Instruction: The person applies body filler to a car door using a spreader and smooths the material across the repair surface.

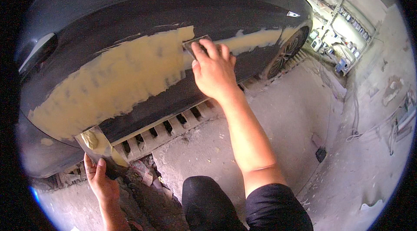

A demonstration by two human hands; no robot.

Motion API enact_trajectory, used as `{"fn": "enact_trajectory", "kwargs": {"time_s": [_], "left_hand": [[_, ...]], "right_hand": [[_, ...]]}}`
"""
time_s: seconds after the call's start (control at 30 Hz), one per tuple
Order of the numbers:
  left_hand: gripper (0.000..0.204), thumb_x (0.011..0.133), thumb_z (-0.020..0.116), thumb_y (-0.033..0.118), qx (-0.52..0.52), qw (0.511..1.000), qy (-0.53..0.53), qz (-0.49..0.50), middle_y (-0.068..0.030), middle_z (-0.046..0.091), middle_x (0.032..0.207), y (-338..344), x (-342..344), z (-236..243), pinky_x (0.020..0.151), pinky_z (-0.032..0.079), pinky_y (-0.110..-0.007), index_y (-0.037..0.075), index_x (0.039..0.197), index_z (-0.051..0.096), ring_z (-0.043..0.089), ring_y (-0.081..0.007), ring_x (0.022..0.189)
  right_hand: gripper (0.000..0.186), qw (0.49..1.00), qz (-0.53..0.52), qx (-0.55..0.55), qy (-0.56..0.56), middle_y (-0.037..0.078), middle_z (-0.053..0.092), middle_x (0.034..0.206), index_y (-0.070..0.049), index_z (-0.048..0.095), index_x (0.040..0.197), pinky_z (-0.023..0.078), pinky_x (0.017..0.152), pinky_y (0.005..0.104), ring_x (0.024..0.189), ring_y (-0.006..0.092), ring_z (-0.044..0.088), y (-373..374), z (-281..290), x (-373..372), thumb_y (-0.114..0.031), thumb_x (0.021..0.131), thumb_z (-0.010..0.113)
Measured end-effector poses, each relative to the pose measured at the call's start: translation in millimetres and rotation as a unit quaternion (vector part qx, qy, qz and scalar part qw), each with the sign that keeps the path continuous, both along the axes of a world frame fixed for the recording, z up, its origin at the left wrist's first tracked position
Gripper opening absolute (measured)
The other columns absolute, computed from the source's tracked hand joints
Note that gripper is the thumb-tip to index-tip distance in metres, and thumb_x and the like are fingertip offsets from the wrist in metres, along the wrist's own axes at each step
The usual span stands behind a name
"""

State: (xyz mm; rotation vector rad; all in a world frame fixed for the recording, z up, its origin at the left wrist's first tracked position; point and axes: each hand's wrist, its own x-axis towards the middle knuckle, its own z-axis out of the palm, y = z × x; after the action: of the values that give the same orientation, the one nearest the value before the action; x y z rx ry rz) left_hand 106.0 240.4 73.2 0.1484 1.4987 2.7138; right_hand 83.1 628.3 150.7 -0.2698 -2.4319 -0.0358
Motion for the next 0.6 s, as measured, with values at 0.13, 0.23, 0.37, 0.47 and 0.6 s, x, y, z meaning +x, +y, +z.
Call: {"fn": "enact_trajectory", "kwargs": {"time_s": [0.13,0.23,0.37,0.47,0.6], "left_hand": [[0.056,0.091,0.06,-0.002,0.003,1.0,-0.008,0.003,-0.0136,0.059,0.131,-0.8,-0.1,-1.0,0.105,0.043,-0.039,0.001,0.144,0.039,0.057,-0.0241,0.118],[0.056,0.091,0.06,-0.002,-0.001,1.0,-0.01,0.005,-0.0136,0.058,0.131,0.9,-1.5,-2.0,0.104,0.043,-0.04,0.002,0.144,0.039,0.057,-0.0242,0.118],[0.057,0.091,0.059,-0.002,-0.007,1.0,-0.029,0.008,-0.0133,0.059,0.131,-0.2,-3.5,-2.3,0.103,0.044,-0.039,0.002,0.144,0.039,0.058,-0.0239,0.117],[0.056,0.093,0.057,-0.001,-0.023,1.0,-0.01,0.006,-0.0119,0.058,0.132,-2.7,-6.9,-4.7,0.101,0.048,-0.039,0.004,0.146,0.038,0.059,-0.0234,0.115],[0.055,0.094,0.056,0.0,-0.038,0.999,-0.005,0.008,-0.0114,0.057,0.132,-6.4,-8.8,-9.3,0.099,0.05,-0.04,0.004,0.146,0.038,0.06,-0.0234,0.114]], "right_hand": [[0.044,0.997,0.015,0.0,0.07,0.008,0.046,0.14,-0.014,0.054,0.137,0.04,0.098,0.0562,0.121,0.0358,0.043,3.7,27.0,-10.2,-0.024,0.094,0.056],[0.045,0.999,0.018,-0.009,0.05,0.009,0.045,0.141,-0.014,0.054,0.137,0.041,0.098,0.0561,0.122,0.0358,0.044,-6.3,22.6,-18.2,-0.024,0.094,0.056],[0.046,0.998,0.025,-0.022,0.054,0.01,0.044,0.142,-0.013,0.054,0.137,0.04,0.097,0.0564,0.122,0.0376,0.043,-11.6,-12.4,-13.2,-0.022,0.092,0.06],[0.05,0.994,0.053,-0.03,0.089,0.01,0.041,0.143,-0.013,0.052,0.138,0.04,0.095,0.0579,0.121,0.0385,0.042,-11.9,-44.1,-14.4,-0.019,0.09,0.062],[0.054,0.992,0.066,-0.043,0.103,0.01,0.04,0.145,-0.016,0.05,0.14,0.038,0.099,0.0578,0.123,0.0422,0.04,-12.7,-89.8,-16.5,-0.019,0.089,0.065]]}}
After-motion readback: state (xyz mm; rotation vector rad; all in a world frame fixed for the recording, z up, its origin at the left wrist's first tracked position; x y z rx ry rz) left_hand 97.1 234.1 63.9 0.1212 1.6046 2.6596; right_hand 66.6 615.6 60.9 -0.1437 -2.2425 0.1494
